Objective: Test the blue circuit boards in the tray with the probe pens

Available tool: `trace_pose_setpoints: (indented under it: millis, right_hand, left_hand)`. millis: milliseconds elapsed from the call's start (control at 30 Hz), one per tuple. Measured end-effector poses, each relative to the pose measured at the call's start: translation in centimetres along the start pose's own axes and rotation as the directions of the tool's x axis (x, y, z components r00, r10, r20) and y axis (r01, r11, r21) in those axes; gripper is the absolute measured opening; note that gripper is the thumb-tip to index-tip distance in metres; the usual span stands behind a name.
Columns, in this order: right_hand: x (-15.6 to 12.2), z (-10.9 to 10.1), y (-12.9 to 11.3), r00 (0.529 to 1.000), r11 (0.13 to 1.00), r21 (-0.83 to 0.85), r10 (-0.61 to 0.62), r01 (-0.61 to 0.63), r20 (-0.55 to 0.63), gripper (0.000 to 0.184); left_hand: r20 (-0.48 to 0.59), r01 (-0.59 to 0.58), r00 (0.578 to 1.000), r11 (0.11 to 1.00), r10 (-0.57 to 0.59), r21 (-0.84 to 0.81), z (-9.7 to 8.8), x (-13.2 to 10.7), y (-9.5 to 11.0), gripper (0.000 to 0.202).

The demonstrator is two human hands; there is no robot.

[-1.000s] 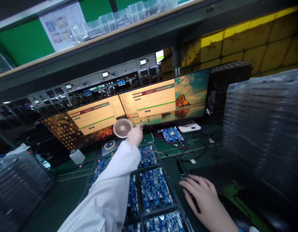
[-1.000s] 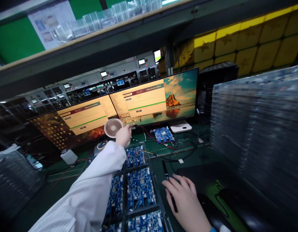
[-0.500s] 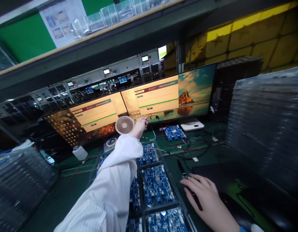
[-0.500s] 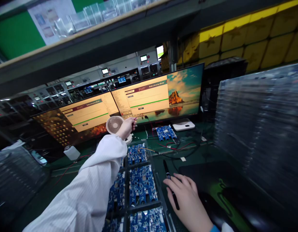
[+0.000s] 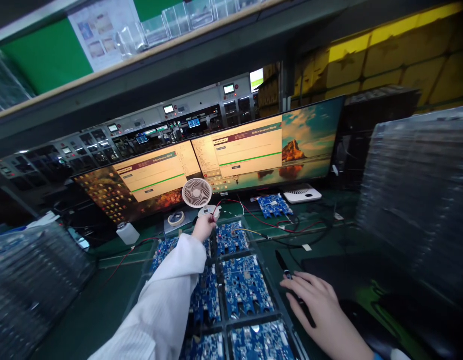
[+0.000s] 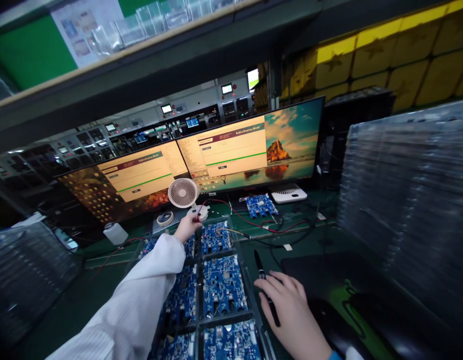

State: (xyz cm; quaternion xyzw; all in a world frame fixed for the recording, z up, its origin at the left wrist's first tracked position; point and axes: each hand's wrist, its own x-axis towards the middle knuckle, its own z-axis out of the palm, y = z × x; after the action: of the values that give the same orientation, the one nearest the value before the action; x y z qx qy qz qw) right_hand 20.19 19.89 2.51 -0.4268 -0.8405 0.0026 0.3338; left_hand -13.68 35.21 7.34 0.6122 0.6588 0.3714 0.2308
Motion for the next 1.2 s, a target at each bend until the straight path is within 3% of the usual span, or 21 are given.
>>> trace_pose_setpoints:
  millis: [100,300,667,1200]
  right_hand:
    - [0.1,0.0,0.0,1.000,1.000,-0.001,-0.003,0.003,-0.001,0.025]
    - [0.0,0.2,0.1,1.000,1.000,-0.009,0.002,-0.002,0.004,0.025]
    - [0.2,-0.1,-0.1,0.999,0.999,-0.026,-0.025,0.025,-0.027,0.025]
    - [0.0,0.2,0.0,0.999,1.000,-0.011,0.017,-0.017,0.033,0.026]
  left_hand:
    - [-0.038,-0.038,0.998,0.995,0.041,0.093,0.1,0.1,-1.2,0.021]
    - [-0.049,-0.063,0.996,0.984,0.073,0.166,0.4,0.3,-1.1,0.022]
    - [-0.056,-0.089,0.993,0.970,0.104,0.227,1.0,0.5,-1.2,0.022]
    - [-0.062,-0.077,0.994,0.970,0.094,0.231,1.2,0.5,-1.7,0.023]
